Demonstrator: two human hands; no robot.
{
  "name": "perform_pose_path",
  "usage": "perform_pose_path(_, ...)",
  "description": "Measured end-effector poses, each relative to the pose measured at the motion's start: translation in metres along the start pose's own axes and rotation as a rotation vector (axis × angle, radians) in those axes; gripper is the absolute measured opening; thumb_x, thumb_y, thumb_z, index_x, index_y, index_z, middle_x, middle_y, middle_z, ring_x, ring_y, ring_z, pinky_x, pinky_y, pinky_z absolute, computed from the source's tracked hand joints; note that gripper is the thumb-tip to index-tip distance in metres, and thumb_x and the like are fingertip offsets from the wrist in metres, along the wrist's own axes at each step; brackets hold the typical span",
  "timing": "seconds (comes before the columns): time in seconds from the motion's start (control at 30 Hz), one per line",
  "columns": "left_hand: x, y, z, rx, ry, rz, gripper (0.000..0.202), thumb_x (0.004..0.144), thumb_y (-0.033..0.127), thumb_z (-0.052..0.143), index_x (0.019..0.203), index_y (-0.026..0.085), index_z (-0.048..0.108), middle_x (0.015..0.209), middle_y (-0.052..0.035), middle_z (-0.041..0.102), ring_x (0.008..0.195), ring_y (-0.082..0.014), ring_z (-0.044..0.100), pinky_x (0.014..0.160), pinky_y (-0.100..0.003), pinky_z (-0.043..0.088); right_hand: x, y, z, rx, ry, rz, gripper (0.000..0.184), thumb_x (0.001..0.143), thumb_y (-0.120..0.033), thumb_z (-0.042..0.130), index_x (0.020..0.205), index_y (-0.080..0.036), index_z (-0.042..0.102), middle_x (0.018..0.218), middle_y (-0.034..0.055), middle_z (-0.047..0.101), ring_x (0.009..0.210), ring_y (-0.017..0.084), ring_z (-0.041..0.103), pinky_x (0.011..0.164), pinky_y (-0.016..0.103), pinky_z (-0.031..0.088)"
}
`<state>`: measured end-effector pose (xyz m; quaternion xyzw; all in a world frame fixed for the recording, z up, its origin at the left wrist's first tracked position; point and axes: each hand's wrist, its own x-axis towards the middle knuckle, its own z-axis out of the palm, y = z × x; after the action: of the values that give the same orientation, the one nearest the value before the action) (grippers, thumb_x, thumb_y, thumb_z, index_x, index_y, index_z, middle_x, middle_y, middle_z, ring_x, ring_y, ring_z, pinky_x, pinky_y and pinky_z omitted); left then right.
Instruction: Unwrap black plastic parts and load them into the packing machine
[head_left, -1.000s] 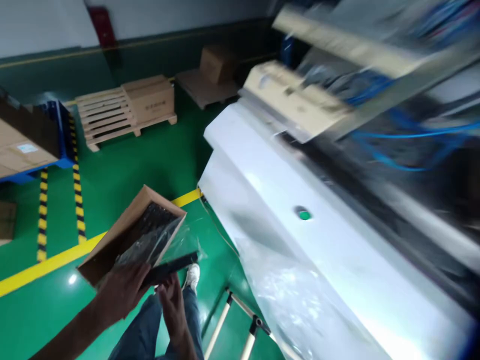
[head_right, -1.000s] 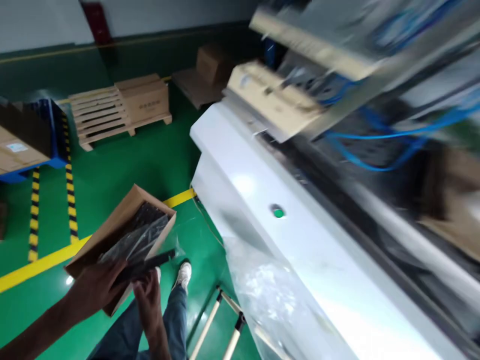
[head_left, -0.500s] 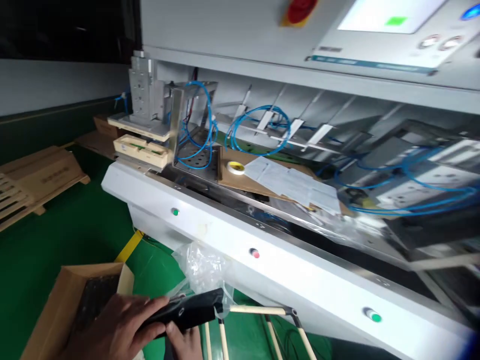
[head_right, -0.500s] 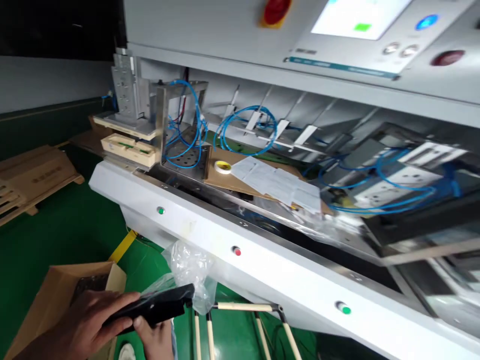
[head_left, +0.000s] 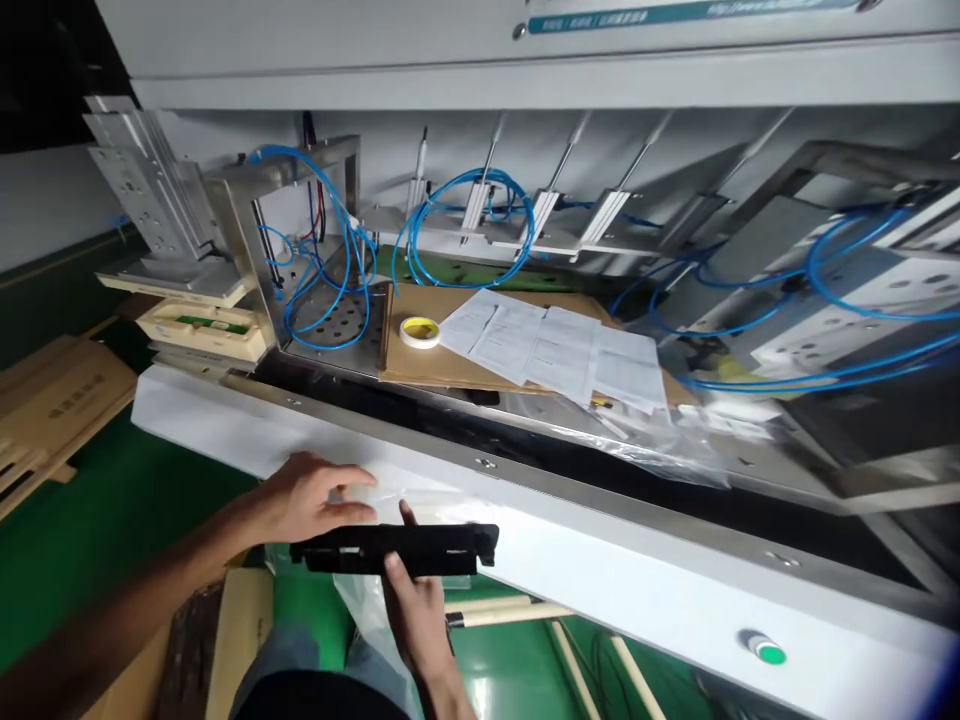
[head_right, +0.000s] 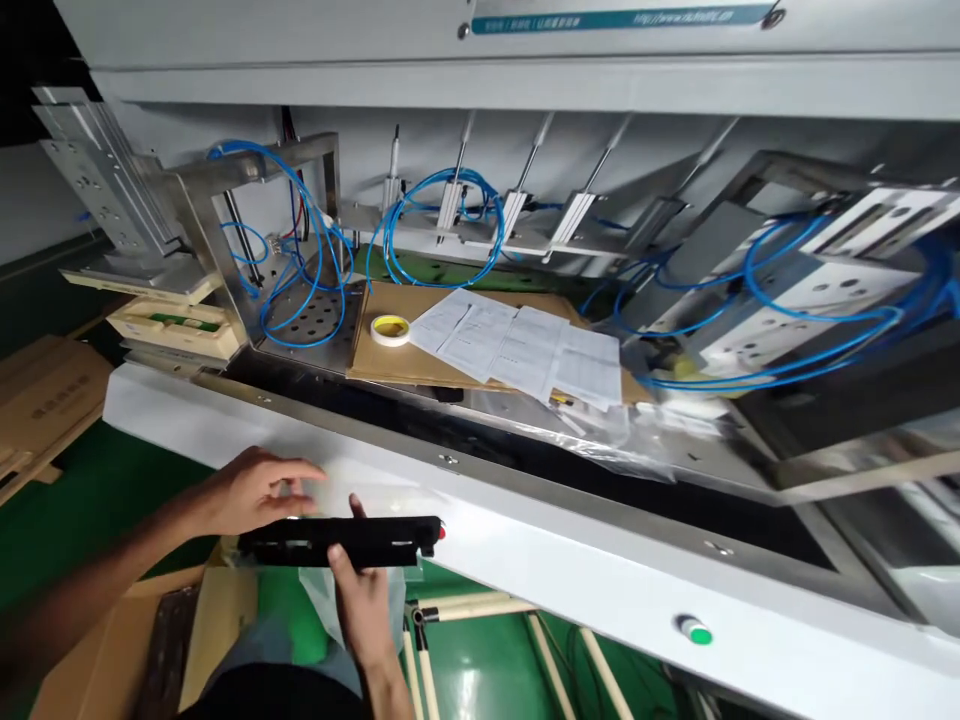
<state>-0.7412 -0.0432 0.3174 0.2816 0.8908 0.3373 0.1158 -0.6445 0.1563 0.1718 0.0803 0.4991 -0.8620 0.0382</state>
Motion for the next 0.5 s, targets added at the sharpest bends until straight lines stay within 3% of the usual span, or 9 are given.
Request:
perform_pose_path(0.07,0.022,-0.005,-0.004,-0.032,-0.041,-0.011,0.061,0.082,0.052,0.086,0.136,0.03,0.071,0.095,0.0017,0.081,0.064,-0.0135,0.067,0.063,-0.023,0.05,0.007,-0.011,-0.003,0.016,0.012,0.022,0.087,0.082,-0.06,0.087,0.158,-0.035,0.053,0.125,0.0046,0.079,0.128,0.028,0.069,0.123,0.051,0.045)
perform_pose_path(0.1,0.033,-0.009,-0.005,-0.034,-0.036,-0.021,0.061,0.081,0.049,0.086,0.136,0.03,0.07,0.096,0.002,0.08,0.065,-0.0135,0.067,0.064,-0.023,0.05,0.01,-0.015,-0.005,0.025,0.016,0.04,0.092,0.08,-0.06,0.088,0.16,-0.036,0.05,0.122,0.0041,0.079,0.124,0.028,0.071,0.121,0.051,0.046)
perform_pose_path(0.2,0.067,-0.024,-0.007,0.017,0.01,-0.035,0.026,0.096,0.039,0.068,0.117,0.025,0.076,0.091,0.0009,0.08,0.07,-0.0138,0.069,0.067,-0.022,0.049,0.016,-0.018,-0.012,0.061,0.062,0.058,0.101,0.076,-0.06,0.092,0.163,-0.034,0.047,0.116,0.0046,0.079,0.111,0.027,0.074,0.114,0.049,0.052)
perform_pose_path(0.3,0.102,-0.046,-0.008,0.107,-0.001,-0.023,0.024,0.104,0.033,0.056,0.103,0.023,0.078,0.088,0.0,0.081,0.075,-0.0151,0.073,0.069,-0.023,0.049,0.019,-0.014,-0.013,0.06,0.122,0.073,0.101,0.076,-0.059,0.092,0.162,-0.032,0.048,0.106,0.0027,0.079,0.108,0.026,0.074,0.113,0.048,0.053)
perform_pose_path(0.4,0.133,-0.067,-0.004,0.19,0.041,-0.043,0.021,0.103,0.033,0.061,0.101,0.024,0.08,0.093,-0.0047,0.083,0.085,-0.0222,0.077,0.078,-0.03,0.052,0.025,-0.008,-0.006,-0.001,0.175,0.096,0.093,0.078,-0.058,0.091,0.159,-0.031,0.053,0.105,0.0009,0.078,0.112,0.025,0.072,0.114,0.045,0.051)
perform_pose_path(0.5,0.152,-0.08,0.002,0.274,0.159,-0.066,0.016,0.098,0.034,0.072,0.104,0.021,0.079,0.104,-0.0136,0.082,0.102,-0.0325,0.077,0.092,-0.042,0.054,0.034,-0.002,0.004,-0.026,0.238,0.097,0.087,0.081,-0.055,0.089,0.157,-0.032,0.055,0.112,0.0007,0.077,0.113,0.025,0.071,0.112,0.044,0.053)
